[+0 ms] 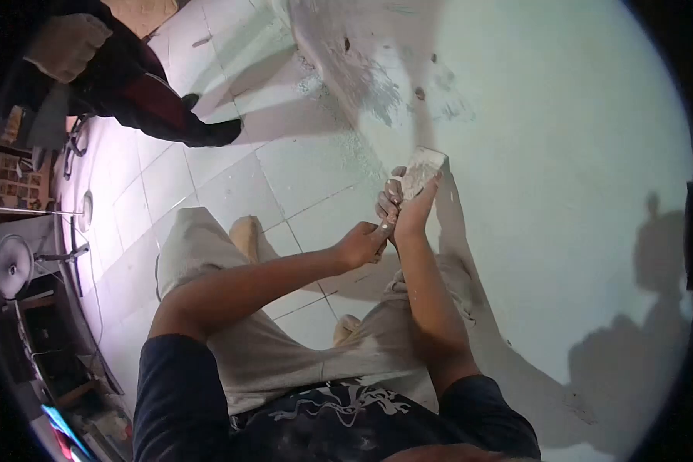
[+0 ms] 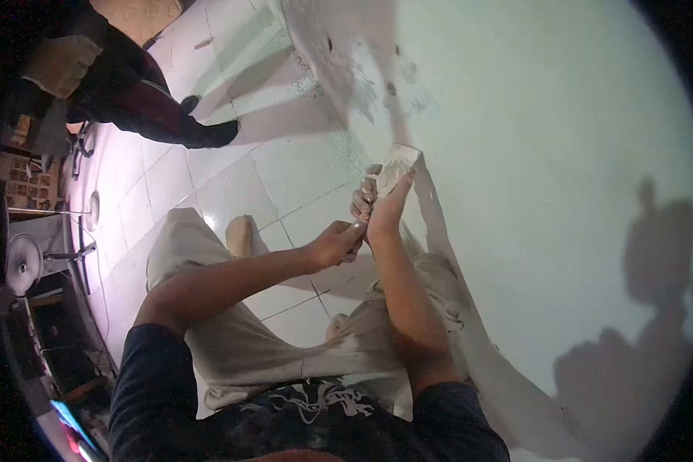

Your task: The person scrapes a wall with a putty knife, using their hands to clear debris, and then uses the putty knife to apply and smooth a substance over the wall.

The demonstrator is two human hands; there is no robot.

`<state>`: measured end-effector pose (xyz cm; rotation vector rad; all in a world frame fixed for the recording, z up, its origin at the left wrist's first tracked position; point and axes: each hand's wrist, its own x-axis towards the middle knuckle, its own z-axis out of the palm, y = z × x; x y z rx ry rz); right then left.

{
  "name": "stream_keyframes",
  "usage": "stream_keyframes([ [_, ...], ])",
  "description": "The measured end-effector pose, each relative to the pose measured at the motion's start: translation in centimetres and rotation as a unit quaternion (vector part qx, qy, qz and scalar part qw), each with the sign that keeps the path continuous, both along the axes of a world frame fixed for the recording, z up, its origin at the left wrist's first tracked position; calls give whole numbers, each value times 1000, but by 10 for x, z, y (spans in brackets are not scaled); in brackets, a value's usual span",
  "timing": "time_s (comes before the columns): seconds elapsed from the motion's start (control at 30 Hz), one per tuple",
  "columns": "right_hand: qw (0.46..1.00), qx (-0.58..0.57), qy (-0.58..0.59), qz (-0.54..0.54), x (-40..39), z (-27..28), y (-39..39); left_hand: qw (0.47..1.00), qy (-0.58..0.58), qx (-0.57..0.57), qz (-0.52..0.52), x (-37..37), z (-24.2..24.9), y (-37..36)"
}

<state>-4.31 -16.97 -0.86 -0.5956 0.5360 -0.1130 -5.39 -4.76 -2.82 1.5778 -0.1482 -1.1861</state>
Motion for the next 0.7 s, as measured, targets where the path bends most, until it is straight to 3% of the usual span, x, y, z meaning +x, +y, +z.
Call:
stream_keyframes([
  [0.13,1000,-21,-11,15,-1,-5,-2,999,2,25,-37,2,9,-1],
  [0.2,998,-44,34,-22,2,-8,2,996,-14,88,15,-8,14,-2],
  [0.3,999,-33,22,-6,1,-11,2,995,4,86,51,-15,24,-3],
  [0.43,999,-17,26,20,-1,-8,-1,997,67,26,-15,-4,22,4],
  [0.53,996,-77,25,31,1,-13,7,996,83,-16,35,-11,7,3],
  [0.63,990,-118,1,73,-1,-24,2,987,14,-83,140,-26,-38,-17],
  [0.67,983,-170,-10,66,-5,-6,9,982,-41,-120,141,-23,-24,-12],
  [0.7,984,-161,-8,72,-4,-8,7,976,-138,-91,139,-21,-66,-23],
])
